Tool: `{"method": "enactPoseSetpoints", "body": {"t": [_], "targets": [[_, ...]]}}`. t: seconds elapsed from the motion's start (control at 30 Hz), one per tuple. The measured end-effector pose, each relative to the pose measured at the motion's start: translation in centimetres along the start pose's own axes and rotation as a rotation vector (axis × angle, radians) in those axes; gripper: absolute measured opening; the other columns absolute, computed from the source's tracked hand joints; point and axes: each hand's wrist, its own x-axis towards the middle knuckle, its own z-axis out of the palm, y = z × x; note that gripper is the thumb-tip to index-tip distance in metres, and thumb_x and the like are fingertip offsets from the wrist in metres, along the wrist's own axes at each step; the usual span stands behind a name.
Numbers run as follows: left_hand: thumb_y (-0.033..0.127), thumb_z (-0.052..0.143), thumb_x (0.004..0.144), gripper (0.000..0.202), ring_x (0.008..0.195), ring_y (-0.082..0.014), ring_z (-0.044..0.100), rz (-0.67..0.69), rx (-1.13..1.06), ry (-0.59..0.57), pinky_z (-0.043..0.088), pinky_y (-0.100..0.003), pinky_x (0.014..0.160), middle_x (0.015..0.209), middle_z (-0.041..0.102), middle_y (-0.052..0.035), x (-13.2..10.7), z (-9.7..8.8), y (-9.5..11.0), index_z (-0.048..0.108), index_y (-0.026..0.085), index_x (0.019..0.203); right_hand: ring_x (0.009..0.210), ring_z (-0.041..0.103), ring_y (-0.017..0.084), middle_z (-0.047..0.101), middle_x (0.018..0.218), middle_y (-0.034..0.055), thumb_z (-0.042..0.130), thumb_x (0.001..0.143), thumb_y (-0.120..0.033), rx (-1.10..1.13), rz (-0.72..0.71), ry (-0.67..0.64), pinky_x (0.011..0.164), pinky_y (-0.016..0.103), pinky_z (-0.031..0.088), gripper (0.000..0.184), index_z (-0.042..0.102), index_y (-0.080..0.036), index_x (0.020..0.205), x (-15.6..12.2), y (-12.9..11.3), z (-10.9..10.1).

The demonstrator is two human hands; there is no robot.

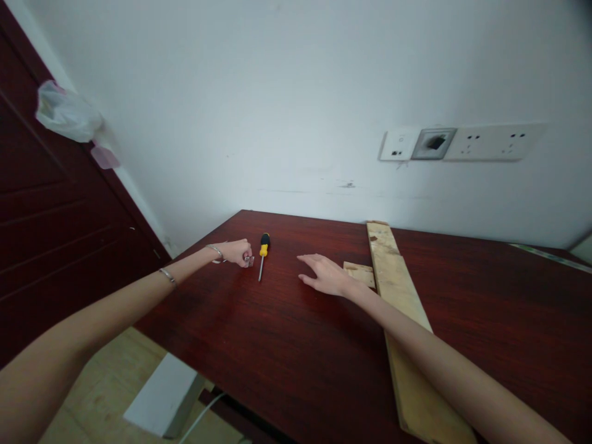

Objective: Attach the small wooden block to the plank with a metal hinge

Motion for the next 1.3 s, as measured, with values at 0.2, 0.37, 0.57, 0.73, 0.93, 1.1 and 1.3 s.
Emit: {"method": "enactPoseSetpoints", "body": {"t": [0.2, 0.37, 0.57, 0.73, 0.93, 1.1, 1.3], "targets": [[0.028, 0.068, 0.063, 0.012, 0.058, -0.0109, 0.046, -0.045, -0.030, -0.053, 0.034, -0.021, 0.059, 0.058, 0.057, 0.0019, -0.1, -0.1, 0.6, 0.066, 0.016, 0.061, 0.121, 0.052, 0.027, 0.055, 0.130, 0.0180, 0.049, 0.086, -0.037, -0.003, 0.022, 0.006, 0.104, 0.044, 0.038, 0.052, 0.049, -0.009, 0.130, -0.6, 0.1, -0.3], [0.023, 0.062, 0.065, 0.010, 0.057, -0.0099, 0.048, -0.093, -0.096, -0.055, 0.032, -0.019, 0.054, 0.061, 0.058, 0.0031, -0.6, 0.1, 1.2, 0.068, 0.016, 0.070, 0.121, 0.051, 0.027, 0.055, 0.130, 0.0192, 0.048, 0.087, -0.036, -0.031, 0.023, -0.004, 0.105, 0.041, 0.038, 0.053, 0.048, -0.005, 0.130, -0.8, 0.0, -0.4], [0.023, 0.061, 0.064, 0.014, 0.060, -0.0102, 0.050, -0.091, -0.054, -0.044, 0.036, -0.019, 0.057, 0.066, 0.059, 0.0017, -0.9, 0.3, 1.2, 0.066, 0.015, 0.073, 0.121, 0.051, 0.027, 0.055, 0.130, 0.0183, 0.048, 0.087, -0.037, -0.002, 0.038, 0.010, 0.104, 0.043, 0.039, 0.053, 0.048, -0.008, 0.130, -1.0, 0.0, -0.4], [0.031, 0.065, 0.062, 0.027, 0.070, -0.0135, 0.052, -0.120, 0.002, -0.043, 0.039, -0.021, 0.062, 0.077, 0.061, -0.0015, -0.9, -0.2, 1.3, 0.065, 0.014, 0.083, 0.121, 0.052, 0.028, 0.055, 0.130, 0.0182, 0.048, 0.086, -0.037, 0.013, 0.064, 0.028, 0.104, 0.044, 0.039, 0.052, 0.048, -0.009, 0.131, -1.8, 0.1, -1.0], [0.033, 0.064, 0.063, 0.032, 0.081, -0.0166, 0.053, -0.001, -0.019, 0.020, 0.042, -0.023, 0.073, 0.086, 0.061, -0.0037, 0.4, -2.5, 3.6, 0.064, 0.014, 0.089, 0.121, 0.052, 0.026, 0.056, 0.130, 0.0145, 0.049, 0.086, -0.034, 0.051, 0.134, 0.056, 0.103, 0.045, 0.040, 0.049, 0.049, -0.014, 0.130, -3.9, 0.7, -2.3], [0.034, 0.066, 0.063, 0.039, 0.085, -0.0168, 0.053, 0.076, -0.040, 0.144, 0.042, -0.025, 0.076, 0.095, 0.059, -0.0059, 3.9, -6.0, 7.7, 0.061, 0.013, 0.096, 0.115, 0.057, 0.025, 0.059, 0.128, 0.0107, 0.051, 0.085, -0.034, 0.236, 0.268, 0.166, 0.099, 0.044, 0.045, 0.046, 0.051, -0.019, 0.129, -4.9, 1.3, -4.2], [0.030, 0.065, 0.067, 0.036, 0.096, -0.0198, 0.050, 0.283, -0.001, 0.375, 0.039, -0.031, 0.087, 0.100, 0.057, -0.0068, 8.5, -10.8, 14.9, 0.057, 0.013, 0.098, 0.111, 0.061, 0.022, 0.063, 0.121, 0.0125, 0.058, 0.080, -0.029, 0.693, 0.334, 0.394, 0.096, 0.042, 0.049, 0.039, 0.057, -0.017, 0.118, -4.7, 2.3, -7.4]]}}
